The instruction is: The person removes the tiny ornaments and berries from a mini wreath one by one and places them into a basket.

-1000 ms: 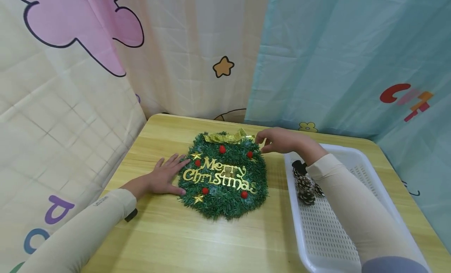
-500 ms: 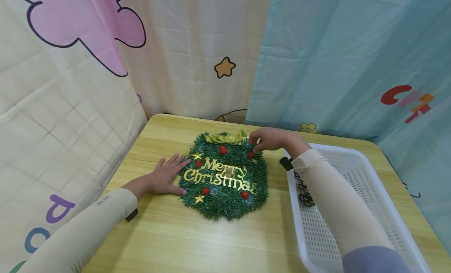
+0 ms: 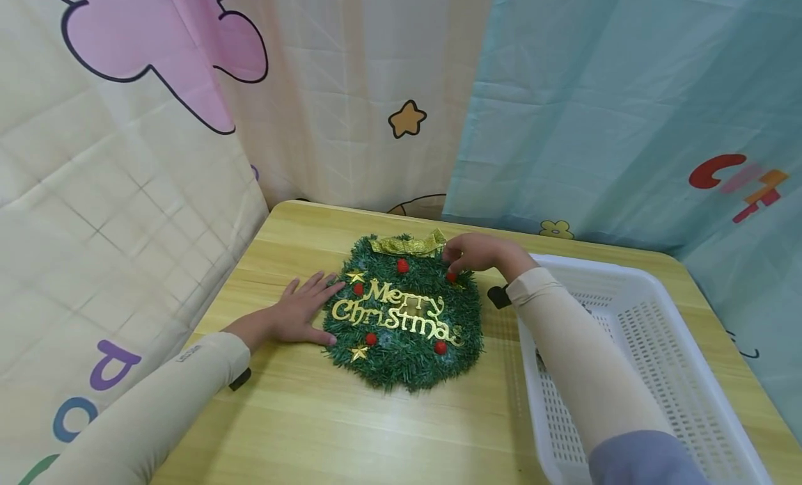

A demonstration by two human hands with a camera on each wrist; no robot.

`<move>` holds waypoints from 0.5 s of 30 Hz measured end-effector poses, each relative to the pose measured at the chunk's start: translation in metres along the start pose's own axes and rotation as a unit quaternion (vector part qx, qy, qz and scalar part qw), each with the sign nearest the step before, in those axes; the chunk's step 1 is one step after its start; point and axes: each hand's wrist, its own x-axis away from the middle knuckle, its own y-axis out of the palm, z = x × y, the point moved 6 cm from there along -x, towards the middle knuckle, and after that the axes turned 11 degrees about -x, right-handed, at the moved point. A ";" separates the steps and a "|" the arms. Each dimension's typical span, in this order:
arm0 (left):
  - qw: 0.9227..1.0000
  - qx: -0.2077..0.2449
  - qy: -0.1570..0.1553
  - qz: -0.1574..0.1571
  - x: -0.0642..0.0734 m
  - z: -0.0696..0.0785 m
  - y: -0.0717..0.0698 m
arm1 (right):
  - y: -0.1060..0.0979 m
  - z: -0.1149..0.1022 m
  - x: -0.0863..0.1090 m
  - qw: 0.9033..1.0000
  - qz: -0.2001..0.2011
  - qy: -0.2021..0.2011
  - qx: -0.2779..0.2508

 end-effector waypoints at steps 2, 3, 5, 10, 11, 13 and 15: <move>1.000 -0.001 0.000 -0.002 0.000 0.000 0.000 | 0.002 0.004 -0.002 1.000 -0.003 0.005 0.003; 1.000 -0.001 -0.001 -0.002 0.000 0.000 0.000 | 0.003 0.005 -0.003 1.000 -0.005 0.006 0.006; 1.000 -0.003 -0.001 -0.003 0.000 0.000 0.000 | 0.005 0.007 -0.005 1.000 -0.012 0.006 0.011; 1.000 0.000 -0.002 -0.004 0.000 0.000 -0.001 | 0.010 0.010 -0.008 0.999 -0.027 0.000 0.021; 1.000 0.000 -0.002 -0.004 0.000 0.000 0.000 | 0.011 0.010 -0.008 0.999 -0.029 0.001 0.022; 1.000 0.002 -0.002 -0.004 0.000 0.000 -0.001 | 0.012 0.011 -0.009 0.999 -0.033 0.002 0.021; 1.000 0.002 -0.002 -0.004 -0.001 0.000 0.000 | 0.013 0.010 -0.010 0.999 -0.034 0.002 0.021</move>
